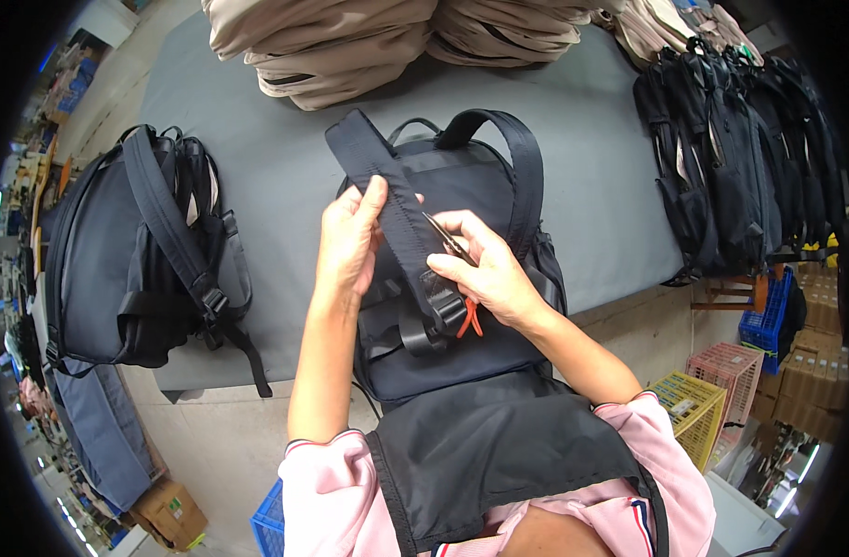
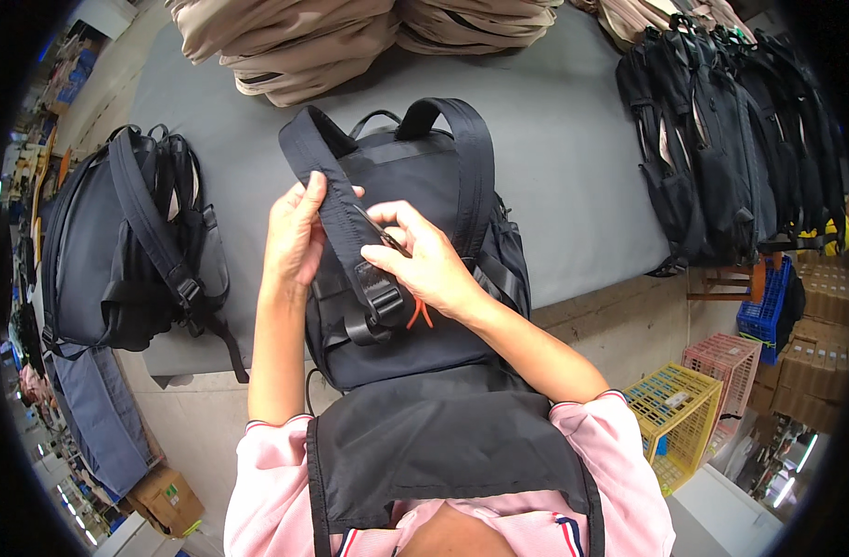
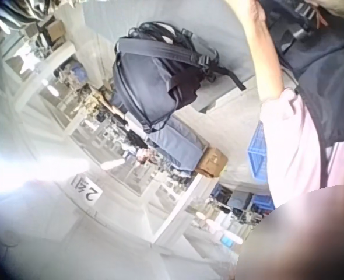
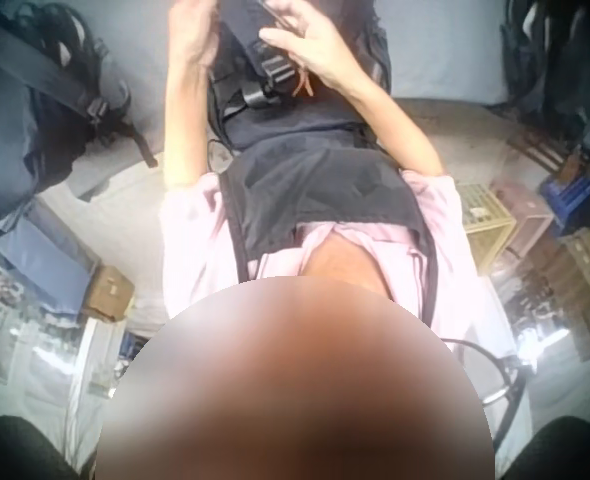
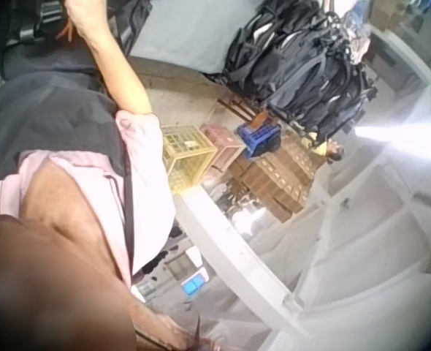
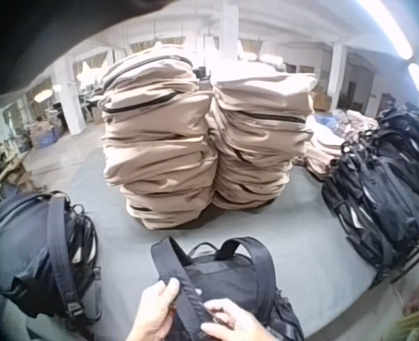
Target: Trim excess thread from backpack components using small scissors.
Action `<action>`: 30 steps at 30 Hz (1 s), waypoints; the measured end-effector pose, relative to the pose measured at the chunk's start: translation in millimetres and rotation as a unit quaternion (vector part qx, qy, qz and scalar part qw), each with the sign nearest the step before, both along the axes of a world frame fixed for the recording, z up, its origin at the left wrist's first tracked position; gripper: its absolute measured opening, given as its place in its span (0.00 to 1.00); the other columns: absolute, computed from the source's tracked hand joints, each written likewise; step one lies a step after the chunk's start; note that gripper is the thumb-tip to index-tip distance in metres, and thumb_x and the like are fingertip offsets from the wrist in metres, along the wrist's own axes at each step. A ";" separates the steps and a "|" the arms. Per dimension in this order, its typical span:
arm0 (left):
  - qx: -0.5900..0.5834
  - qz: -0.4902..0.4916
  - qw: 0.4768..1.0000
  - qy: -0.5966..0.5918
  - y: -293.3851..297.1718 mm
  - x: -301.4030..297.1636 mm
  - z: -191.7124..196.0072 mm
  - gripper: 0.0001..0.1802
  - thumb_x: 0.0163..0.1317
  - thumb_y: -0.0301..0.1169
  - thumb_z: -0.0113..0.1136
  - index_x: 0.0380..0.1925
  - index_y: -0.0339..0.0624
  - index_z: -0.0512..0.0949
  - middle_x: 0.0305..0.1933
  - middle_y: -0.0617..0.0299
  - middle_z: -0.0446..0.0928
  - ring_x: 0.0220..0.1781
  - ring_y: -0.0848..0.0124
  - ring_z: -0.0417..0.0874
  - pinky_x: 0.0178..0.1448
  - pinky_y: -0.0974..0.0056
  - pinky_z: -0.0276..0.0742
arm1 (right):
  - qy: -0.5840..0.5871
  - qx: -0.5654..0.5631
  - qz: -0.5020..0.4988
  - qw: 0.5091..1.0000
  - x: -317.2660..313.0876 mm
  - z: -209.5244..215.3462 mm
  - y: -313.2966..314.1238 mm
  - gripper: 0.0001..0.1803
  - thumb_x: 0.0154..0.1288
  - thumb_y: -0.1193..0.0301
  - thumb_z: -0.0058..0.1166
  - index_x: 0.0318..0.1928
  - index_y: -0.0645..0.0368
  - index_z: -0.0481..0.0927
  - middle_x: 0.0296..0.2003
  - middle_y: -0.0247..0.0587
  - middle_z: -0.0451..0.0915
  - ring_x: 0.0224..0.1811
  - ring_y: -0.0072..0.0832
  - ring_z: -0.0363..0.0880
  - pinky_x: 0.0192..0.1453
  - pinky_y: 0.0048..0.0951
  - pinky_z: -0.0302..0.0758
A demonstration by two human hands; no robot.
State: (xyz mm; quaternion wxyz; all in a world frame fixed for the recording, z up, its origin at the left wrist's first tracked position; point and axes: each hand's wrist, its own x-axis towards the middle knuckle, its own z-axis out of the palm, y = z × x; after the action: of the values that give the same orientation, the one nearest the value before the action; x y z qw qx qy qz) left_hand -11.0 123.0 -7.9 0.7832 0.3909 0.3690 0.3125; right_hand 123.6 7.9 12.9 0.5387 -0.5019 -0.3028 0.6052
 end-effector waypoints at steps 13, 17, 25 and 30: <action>0.628 0.031 0.736 0.251 -91.7 -28.3 30.1 0.16 0.44 0.33 0.68 0.26 0.32 0.74 0.59 0.50 0.70 0.63 0.50 0.66 0.64 0.49 0.60 | 0.027 -0.013 0.086 0.996 5.2 12.0 8.5 0.11 0.68 0.66 0.48 0.40 0.59 0.79 0.25 0.24 0.73 0.16 0.08 0.61 0.19 0.14 0.59; 0.341 0.037 0.937 0.068 -94.5 -32.9 17.2 0.18 0.52 0.28 0.63 0.43 0.31 0.76 0.55 0.55 0.70 0.55 0.63 0.72 0.59 0.61 0.68 | -0.055 0.046 -0.035 0.997 5.5 6.7 -9.4 0.13 0.68 0.63 0.48 0.41 0.59 0.79 0.21 0.25 0.70 0.14 0.09 0.59 0.17 0.14 0.57; 0.188 0.027 0.981 -0.029 -97.4 -27.2 28.0 0.19 0.55 0.26 0.61 0.47 0.32 0.73 0.53 0.61 0.67 0.46 0.76 0.73 0.48 0.73 0.75 | -0.262 0.129 -0.060 0.954 0.5 24.0 -29.1 0.12 0.59 0.73 0.58 0.43 0.61 0.75 0.28 0.35 0.75 0.24 0.19 0.74 0.27 0.21 0.71; 0.216 0.025 0.976 -0.017 -99.0 -25.8 28.4 0.20 0.55 0.25 0.62 0.48 0.32 0.73 0.52 0.60 0.67 0.49 0.75 0.72 0.50 0.72 0.74 | -0.456 0.188 -0.056 0.868 5.5 29.0 -34.8 0.16 0.56 0.71 0.60 0.45 0.58 0.74 0.30 0.38 0.77 0.26 0.28 0.78 0.29 0.26 0.74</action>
State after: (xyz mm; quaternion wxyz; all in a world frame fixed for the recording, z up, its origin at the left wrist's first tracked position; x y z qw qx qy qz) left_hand -36.8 24.0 20.5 0.6783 0.5359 0.2887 0.4115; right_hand 129.1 -26.9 41.9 0.4577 -0.6273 -0.5941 0.2098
